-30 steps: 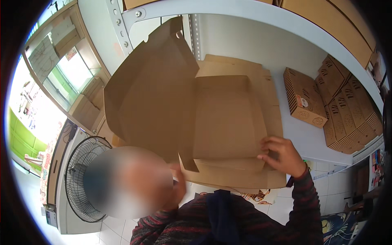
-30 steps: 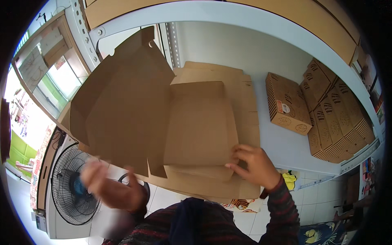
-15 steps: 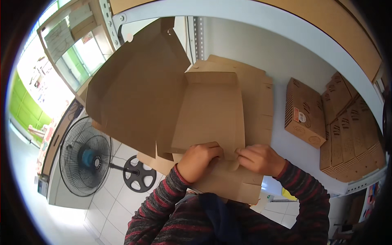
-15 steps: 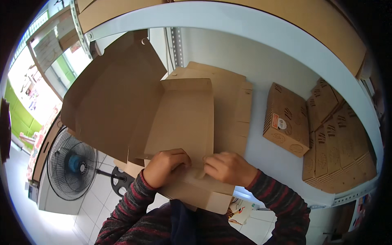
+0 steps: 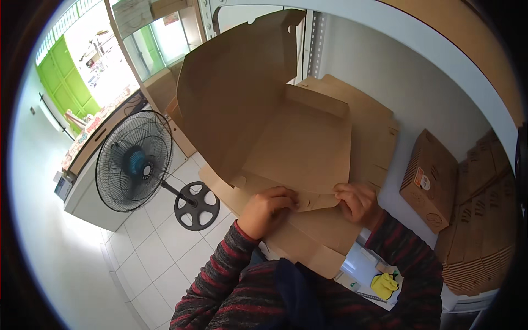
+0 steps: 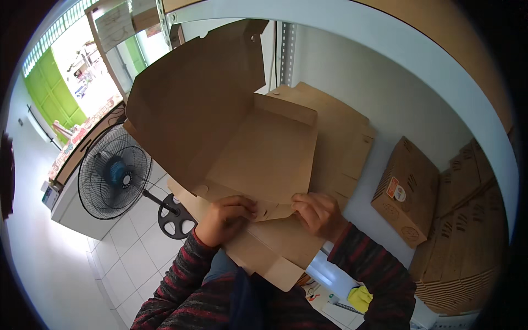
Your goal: The person assembles flat cardboard boxes by folding the side flaps and securing them with small paper tabs. They handle multiple boxes one by one, folding the sides into a rectangular shape and tucking the tabs into slots to lock the structure. The person stacks the completed boxes on a nearby shelf.
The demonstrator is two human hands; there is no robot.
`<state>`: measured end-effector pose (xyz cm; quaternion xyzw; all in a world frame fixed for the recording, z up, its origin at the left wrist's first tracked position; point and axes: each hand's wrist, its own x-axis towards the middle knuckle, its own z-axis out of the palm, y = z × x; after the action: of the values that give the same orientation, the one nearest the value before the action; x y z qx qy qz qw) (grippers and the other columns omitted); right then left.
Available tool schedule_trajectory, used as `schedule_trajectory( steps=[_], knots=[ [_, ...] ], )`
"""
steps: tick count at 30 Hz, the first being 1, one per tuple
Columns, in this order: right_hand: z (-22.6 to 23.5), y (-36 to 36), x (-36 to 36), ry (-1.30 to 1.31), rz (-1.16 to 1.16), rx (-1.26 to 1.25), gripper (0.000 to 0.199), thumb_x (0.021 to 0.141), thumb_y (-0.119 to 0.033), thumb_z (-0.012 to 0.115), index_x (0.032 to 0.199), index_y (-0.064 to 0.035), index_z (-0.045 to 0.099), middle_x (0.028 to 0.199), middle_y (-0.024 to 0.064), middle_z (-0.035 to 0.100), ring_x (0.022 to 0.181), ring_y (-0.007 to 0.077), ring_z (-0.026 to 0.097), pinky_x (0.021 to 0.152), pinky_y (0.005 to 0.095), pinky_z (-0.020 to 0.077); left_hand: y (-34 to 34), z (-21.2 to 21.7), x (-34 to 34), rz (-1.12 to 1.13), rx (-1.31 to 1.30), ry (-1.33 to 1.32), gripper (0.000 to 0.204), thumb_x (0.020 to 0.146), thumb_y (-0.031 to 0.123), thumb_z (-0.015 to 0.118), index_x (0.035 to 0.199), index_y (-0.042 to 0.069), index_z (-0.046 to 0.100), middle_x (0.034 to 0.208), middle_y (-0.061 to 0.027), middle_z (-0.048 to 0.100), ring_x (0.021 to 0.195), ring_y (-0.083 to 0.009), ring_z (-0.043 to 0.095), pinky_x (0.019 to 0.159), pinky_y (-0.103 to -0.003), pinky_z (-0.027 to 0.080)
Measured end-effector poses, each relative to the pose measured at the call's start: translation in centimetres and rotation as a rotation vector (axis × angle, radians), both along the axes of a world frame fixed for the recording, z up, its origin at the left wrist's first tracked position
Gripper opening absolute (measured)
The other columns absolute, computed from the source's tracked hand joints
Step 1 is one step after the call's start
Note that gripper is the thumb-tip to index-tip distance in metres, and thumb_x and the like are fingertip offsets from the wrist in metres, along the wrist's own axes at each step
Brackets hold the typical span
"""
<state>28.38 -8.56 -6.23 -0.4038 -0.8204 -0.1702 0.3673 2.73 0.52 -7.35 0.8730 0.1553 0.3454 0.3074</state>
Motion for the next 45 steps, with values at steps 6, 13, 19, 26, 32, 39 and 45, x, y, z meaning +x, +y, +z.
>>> schedule_trajectory(
  steps=[6, 13, 19, 26, 32, 39, 45],
  knots=[
    [1.2, -0.4, -1.4, 0.158, -0.144, -0.114, 0.015, 0.083, -0.003, 0.069, 0.087, -0.0031, 0.055, 0.082, 0.0102, 0.064, 0.068, 0.0293, 0.065, 0.057, 0.0372, 0.0506, -0.4, 0.4, -0.4, -0.012, -0.022, -0.002, 0.029, 0.069, -0.014, 0.061, 0.089, 0.003, 0.071, 0.098, -0.0116, 0.068, 0.101, -0.0297, 0.067, 0.084, -0.037, 0.056],
    [3.7, -1.8, -2.2, 0.234, -0.116, -0.119, 0.019, 0.079, -0.005, 0.075, 0.087, -0.0032, 0.058, 0.079, 0.0103, 0.063, 0.068, 0.0292, 0.065, 0.058, 0.0363, 0.0507, -4.0, 2.2, 2.0, 0.027, 0.045, -0.033, 0.026, 0.069, -0.004, 0.067, 0.092, 0.006, 0.072, 0.095, -0.0084, 0.063, 0.086, -0.0275, 0.065, 0.074, -0.036, 0.054],
    [3.8, -2.6, -0.7, 0.086, -0.014, -0.204, 0.021, 0.081, -0.016, 0.076, 0.084, -0.0025, 0.060, 0.087, 0.0113, 0.064, 0.076, 0.0287, 0.065, 0.064, 0.0358, 0.0531, -4.3, 2.7, 3.1, 0.069, 0.051, -0.119, 0.016, 0.076, 0.002, 0.076, 0.091, 0.005, 0.072, 0.098, -0.0083, 0.053, 0.087, -0.0217, 0.061, 0.072, -0.031, 0.054],
    [3.4, -3.2, -1.2, 0.037, 0.039, -0.226, 0.047, 0.071, -0.042, 0.081, 0.089, -0.0025, 0.062, 0.094, 0.0119, 0.061, 0.079, 0.0272, 0.065, 0.067, 0.0362, 0.0538, -3.5, 4.6, 4.1, 0.171, 0.039, -0.052, 0.023, 0.079, 0.004, 0.074, 0.100, 0.004, 0.064, 0.098, -0.0099, 0.060, 0.092, -0.0249, 0.062, 0.074, -0.033, 0.052],
    [2.4, -3.7, -0.8, 0.000, -0.068, -0.194, 0.039, 0.069, -0.029, 0.081, 0.090, -0.0021, 0.062, 0.098, 0.0115, 0.060, 0.081, 0.0257, 0.063, 0.067, 0.0364, 0.0530, -3.3, 4.2, 4.7, 0.036, -0.077, 0.078, 0.014, 0.080, -0.001, 0.068, 0.094, 0.001, 0.065, 0.087, -0.0109, 0.065, 0.082, -0.0259, 0.067, 0.073, -0.035, 0.052],
    [2.0, -3.8, -0.3, -0.201, -0.002, -0.034, 0.018, 0.072, -0.008, 0.066, 0.088, -0.0012, 0.062, 0.094, 0.0106, 0.062, 0.083, 0.0237, 0.064, 0.069, 0.0358, 0.0533, -3.4, 4.2, 5.4, 0.099, -0.013, 0.059, 0.011, 0.079, -0.003, 0.065, 0.089, 0.000, 0.062, 0.085, -0.0117, 0.065, 0.084, -0.0298, 0.066, 0.076, -0.036, 0.051],
    [1.1, -2.6, -0.3, -0.182, 0.111, 0.036, 0.013, 0.069, -0.006, 0.066, 0.080, -0.0015, 0.060, 0.090, 0.0119, 0.064, 0.079, 0.0231, 0.065, 0.070, 0.0345, 0.0543, -3.4, 4.2, 5.6, 0.047, -0.066, 0.091, 0.013, 0.079, -0.005, 0.064, 0.090, 0.000, 0.061, 0.089, -0.0126, 0.067, 0.086, -0.0306, 0.067, 0.077, -0.036, 0.052]
  ],
)
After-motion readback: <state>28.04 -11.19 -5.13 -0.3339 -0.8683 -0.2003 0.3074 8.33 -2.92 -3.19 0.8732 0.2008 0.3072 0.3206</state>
